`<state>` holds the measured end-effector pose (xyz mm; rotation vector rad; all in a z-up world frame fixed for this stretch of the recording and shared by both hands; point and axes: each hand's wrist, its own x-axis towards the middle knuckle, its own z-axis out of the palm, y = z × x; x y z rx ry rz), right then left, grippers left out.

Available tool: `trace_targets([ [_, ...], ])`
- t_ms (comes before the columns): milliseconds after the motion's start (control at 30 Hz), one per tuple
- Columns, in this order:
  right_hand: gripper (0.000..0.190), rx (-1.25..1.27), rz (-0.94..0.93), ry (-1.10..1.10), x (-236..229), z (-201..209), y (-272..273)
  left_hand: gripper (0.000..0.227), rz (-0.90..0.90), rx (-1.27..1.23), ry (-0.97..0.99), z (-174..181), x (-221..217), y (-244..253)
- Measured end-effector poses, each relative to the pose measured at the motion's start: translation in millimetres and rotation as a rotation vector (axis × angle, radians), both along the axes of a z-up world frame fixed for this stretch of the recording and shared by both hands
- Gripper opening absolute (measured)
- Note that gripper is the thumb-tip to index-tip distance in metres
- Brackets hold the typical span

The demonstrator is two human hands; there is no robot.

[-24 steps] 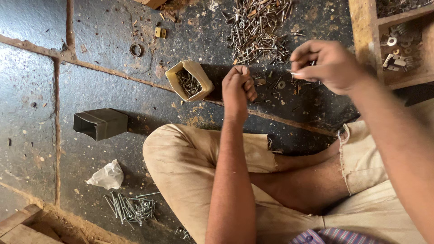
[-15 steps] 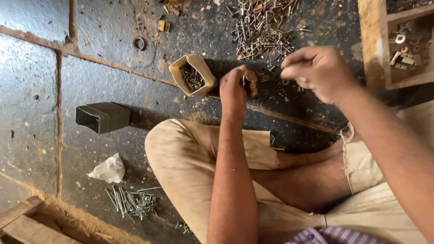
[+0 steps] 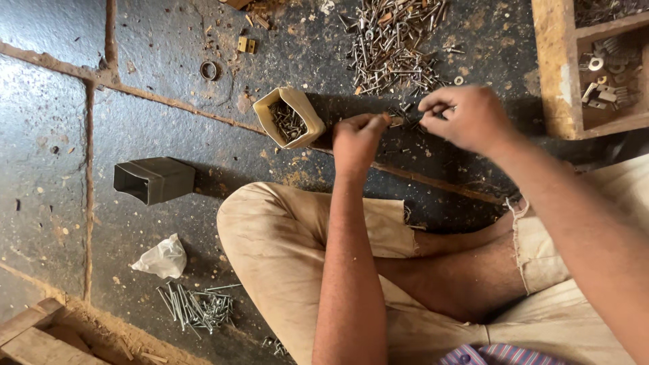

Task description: The person sits on the floor and sorts a mixed pile of metal fasteners by hand. They pick up individual items, separate them into different piles, and place them into a small paper container and a wooden compartmentalized box.

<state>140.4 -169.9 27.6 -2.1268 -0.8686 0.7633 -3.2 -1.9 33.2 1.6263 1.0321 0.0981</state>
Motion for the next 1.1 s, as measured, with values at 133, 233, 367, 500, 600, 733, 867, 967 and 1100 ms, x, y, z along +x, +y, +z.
trace_targets([
  [133,0.019,0.322,-0.262,0.765,19,7,-12,0.017,-0.310,0.387,-0.011,-2,-11,-1],
  [233,0.014,0.734,-0.383,1.235,30,9,-14,0.016,-0.383,0.432,0.020,3,-7,-3],
  [367,0.007,0.497,-0.481,1.026,23,5,-6,0.015,-0.408,0.477,0.050,15,-8,-7],
  [500,0.012,0.367,-0.455,0.852,15,-2,-1,0.012,-0.464,0.519,0.026,18,-5,-7],
  [600,0.011,0.373,-0.465,0.865,16,-4,-2,0.018,-0.474,0.535,0.006,17,-3,-11],
  [733,0.012,0.393,-0.511,0.885,24,1,-3,0.040,-0.429,0.409,0.060,20,-4,-7],
  [867,0.007,0.380,-0.574,0.865,28,16,-5,0.043,-0.415,0.387,0.101,19,-4,-3],
  [967,0.002,0.376,-0.616,0.914,35,32,-21,0.040,-0.389,0.449,0.076,13,-13,0],
  [1100,0.007,0.522,-0.537,0.924,52,48,-51,0.031,-0.338,0.472,0.080,3,-17,0],
])
